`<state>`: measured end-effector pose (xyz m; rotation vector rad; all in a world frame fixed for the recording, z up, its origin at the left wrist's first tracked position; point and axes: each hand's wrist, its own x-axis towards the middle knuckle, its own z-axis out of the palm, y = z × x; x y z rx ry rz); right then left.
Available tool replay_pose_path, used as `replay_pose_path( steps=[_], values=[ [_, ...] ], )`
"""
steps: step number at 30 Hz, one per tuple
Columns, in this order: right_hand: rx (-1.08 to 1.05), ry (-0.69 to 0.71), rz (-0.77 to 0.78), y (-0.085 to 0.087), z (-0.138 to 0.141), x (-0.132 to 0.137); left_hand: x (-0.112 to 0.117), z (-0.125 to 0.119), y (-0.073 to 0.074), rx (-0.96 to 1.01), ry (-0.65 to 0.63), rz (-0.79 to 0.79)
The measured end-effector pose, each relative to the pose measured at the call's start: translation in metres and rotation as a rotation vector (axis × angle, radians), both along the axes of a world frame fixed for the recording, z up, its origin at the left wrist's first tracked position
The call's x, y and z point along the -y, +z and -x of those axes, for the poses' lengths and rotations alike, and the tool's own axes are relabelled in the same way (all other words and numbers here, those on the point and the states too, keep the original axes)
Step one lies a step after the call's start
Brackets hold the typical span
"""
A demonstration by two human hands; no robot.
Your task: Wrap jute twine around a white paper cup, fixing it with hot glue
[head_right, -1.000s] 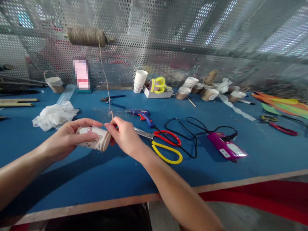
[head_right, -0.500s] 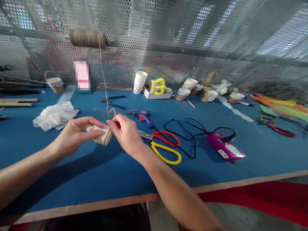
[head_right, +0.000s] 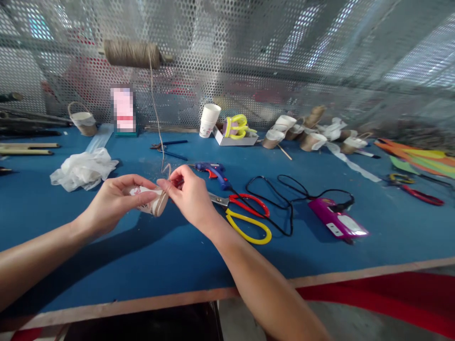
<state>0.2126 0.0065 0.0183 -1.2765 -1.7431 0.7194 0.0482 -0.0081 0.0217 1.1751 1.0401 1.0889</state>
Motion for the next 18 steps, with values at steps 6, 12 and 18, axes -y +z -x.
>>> replay_pose_path(
  steps=[6,12,18],
  values=[
    [0.02,-0.06,-0.028,-0.001,-0.003,-0.004,-0.003,0.002,0.01,0.127,0.018,0.186],
    [-0.018,0.102,0.052,0.013,-0.007,0.005,-0.007,0.005,0.015,0.183,0.058,0.24],
    [0.064,0.202,0.11,0.019,-0.002,0.013,-0.007,0.005,0.015,0.175,0.067,0.213]
  ],
)
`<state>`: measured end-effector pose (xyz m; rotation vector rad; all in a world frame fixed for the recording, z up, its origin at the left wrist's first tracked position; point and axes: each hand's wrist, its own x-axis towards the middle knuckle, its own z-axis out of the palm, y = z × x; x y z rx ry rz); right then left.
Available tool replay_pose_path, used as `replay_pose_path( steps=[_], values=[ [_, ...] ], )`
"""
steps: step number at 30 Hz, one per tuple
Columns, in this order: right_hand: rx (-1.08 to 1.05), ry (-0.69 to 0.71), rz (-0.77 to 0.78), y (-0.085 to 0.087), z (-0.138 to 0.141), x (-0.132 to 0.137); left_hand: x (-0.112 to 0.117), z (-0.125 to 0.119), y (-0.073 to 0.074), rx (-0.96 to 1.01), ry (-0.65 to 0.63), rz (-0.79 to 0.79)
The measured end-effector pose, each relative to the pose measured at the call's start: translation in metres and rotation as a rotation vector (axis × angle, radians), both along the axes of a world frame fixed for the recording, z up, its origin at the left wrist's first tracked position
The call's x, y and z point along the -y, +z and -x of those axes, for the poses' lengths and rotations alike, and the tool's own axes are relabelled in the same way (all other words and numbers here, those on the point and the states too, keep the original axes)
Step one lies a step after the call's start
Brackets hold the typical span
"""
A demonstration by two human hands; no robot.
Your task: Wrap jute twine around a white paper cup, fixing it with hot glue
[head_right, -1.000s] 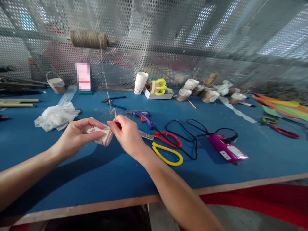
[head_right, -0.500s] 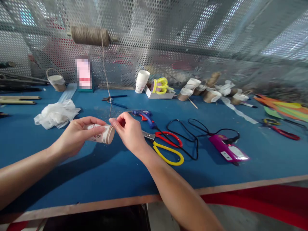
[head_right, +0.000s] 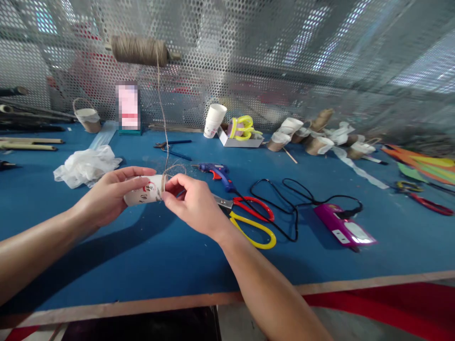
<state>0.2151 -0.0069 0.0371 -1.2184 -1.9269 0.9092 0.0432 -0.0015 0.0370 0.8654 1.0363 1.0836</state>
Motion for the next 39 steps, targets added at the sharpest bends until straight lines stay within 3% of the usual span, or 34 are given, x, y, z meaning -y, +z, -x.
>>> replay_pose_path(
  steps=[10,16,21,25,29,36,39],
  values=[
    [0.041,-0.017,-0.077,-0.004,0.003,0.002,0.0,0.0,-0.001,0.008,-0.003,0.023],
    [-0.018,0.008,-0.006,-0.003,-0.002,-0.004,0.001,0.0,-0.005,-0.032,-0.016,-0.029],
    [-0.156,-0.156,-0.062,-0.006,-0.006,-0.012,0.006,0.0,-0.008,-0.178,-0.129,-0.224],
    [-0.168,-0.07,-0.162,-0.008,-0.006,-0.012,0.012,0.0,-0.007,-0.301,-0.22,-0.423],
    [-0.16,0.003,-0.164,-0.008,-0.005,-0.01,0.017,-0.001,-0.006,-0.378,-0.256,-0.504],
    [-0.164,0.025,0.06,0.0,-0.006,-0.008,0.017,-0.002,-0.007,-0.453,-0.22,-0.473],
    [-0.209,-0.136,-0.006,0.008,-0.029,-0.023,0.017,-0.001,-0.007,-0.458,-0.239,-0.42]
  ],
)
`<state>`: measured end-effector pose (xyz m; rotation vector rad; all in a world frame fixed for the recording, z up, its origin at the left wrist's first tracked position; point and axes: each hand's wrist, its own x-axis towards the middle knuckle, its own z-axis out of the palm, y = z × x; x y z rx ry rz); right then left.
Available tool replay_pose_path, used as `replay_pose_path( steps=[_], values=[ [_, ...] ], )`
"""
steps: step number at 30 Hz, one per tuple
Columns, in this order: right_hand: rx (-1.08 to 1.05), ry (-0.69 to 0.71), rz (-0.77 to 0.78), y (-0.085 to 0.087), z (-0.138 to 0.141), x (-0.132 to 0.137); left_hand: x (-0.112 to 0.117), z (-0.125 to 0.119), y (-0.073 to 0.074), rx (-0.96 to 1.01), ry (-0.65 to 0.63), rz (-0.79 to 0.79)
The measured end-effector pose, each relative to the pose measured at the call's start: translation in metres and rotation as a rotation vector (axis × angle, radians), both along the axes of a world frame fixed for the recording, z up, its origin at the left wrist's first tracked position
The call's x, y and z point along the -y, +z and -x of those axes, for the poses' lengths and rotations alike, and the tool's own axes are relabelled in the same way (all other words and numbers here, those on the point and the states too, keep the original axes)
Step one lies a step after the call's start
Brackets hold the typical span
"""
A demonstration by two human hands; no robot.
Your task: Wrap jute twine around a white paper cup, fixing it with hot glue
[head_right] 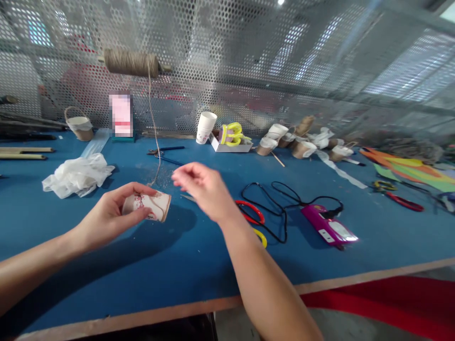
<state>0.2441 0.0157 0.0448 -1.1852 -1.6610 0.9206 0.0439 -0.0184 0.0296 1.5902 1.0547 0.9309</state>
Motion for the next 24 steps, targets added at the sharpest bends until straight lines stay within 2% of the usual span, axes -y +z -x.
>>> replay_pose_path(
  steps=[2,3,4,8,11,13,15,18,20,22,24],
  values=[
    [0.057,-0.266,-0.099,0.002,-0.024,-0.016,0.0,0.001,0.0,0.001,0.006,0.017],
    [0.169,-0.4,-0.135,0.001,-0.037,-0.025,-0.001,0.002,0.001,0.009,0.011,0.021],
    [0.338,-0.471,-0.114,-0.001,-0.048,-0.034,-0.001,0.002,0.001,0.023,0.018,0.025],
    [0.534,-0.401,0.048,-0.025,-0.077,-0.06,-0.004,0.001,0.001,0.161,0.088,0.052],
    [0.57,-0.338,0.13,-0.043,-0.079,-0.068,-0.006,-0.001,-0.001,0.244,0.141,0.058],
    [0.549,-0.341,0.15,-0.048,-0.077,-0.069,-0.007,0.0,-0.003,0.259,0.16,0.055],
    [0.497,-0.352,0.162,-0.044,-0.074,-0.067,-0.007,0.002,-0.004,0.257,0.171,0.049],
    [0.373,-0.326,0.163,-0.026,-0.068,-0.053,-0.008,0.005,-0.004,0.248,0.185,0.054],
    [0.249,-0.254,0.147,-0.011,-0.06,-0.038,-0.008,0.007,-0.004,0.237,0.197,0.059],
    [0.029,-0.103,0.215,0.001,-0.05,-0.019,-0.01,0.008,-0.004,0.226,0.207,0.054],
    [-0.03,-0.028,0.234,0.008,-0.04,-0.001,-0.012,0.008,-0.005,0.226,0.212,0.047]
  ],
)
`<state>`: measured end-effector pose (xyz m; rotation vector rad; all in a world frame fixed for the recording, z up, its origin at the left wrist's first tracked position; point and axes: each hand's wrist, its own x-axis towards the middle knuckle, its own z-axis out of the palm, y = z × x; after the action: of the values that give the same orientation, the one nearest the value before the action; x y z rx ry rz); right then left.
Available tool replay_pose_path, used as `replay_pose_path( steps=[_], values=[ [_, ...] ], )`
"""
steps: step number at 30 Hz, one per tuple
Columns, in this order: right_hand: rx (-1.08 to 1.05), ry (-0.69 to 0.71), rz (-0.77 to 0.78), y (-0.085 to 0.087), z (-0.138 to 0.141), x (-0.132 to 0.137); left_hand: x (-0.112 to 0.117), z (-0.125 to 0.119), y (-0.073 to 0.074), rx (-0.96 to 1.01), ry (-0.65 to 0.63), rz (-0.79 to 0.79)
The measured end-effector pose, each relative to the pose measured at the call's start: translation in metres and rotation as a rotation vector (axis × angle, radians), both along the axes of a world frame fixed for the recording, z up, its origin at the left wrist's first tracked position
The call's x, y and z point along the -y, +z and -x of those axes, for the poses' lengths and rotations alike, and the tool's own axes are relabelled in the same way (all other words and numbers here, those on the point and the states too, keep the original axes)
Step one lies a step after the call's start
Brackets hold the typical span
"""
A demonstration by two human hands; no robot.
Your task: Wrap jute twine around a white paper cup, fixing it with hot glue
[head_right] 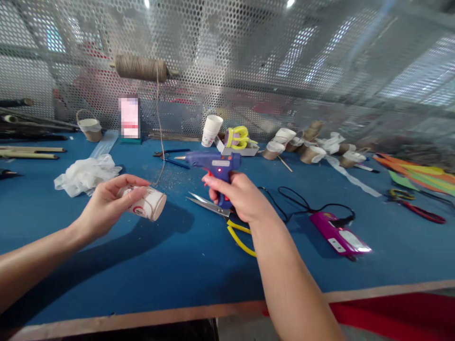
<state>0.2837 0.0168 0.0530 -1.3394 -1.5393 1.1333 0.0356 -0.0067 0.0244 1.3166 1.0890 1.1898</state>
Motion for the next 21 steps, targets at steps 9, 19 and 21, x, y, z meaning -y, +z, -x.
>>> replay_pose_path(
  steps=[9,19,21],
  values=[
    [0.234,0.18,0.029,0.005,0.018,0.042,-0.01,0.0,-0.008,-0.058,0.048,0.061],
    [0.511,0.187,-0.055,0.0,0.016,0.046,-0.016,0.001,-0.013,-0.083,0.047,0.06],
    [0.514,0.184,-0.067,0.0,0.016,0.046,-0.015,0.001,-0.013,-0.083,0.05,0.059]
  ],
)
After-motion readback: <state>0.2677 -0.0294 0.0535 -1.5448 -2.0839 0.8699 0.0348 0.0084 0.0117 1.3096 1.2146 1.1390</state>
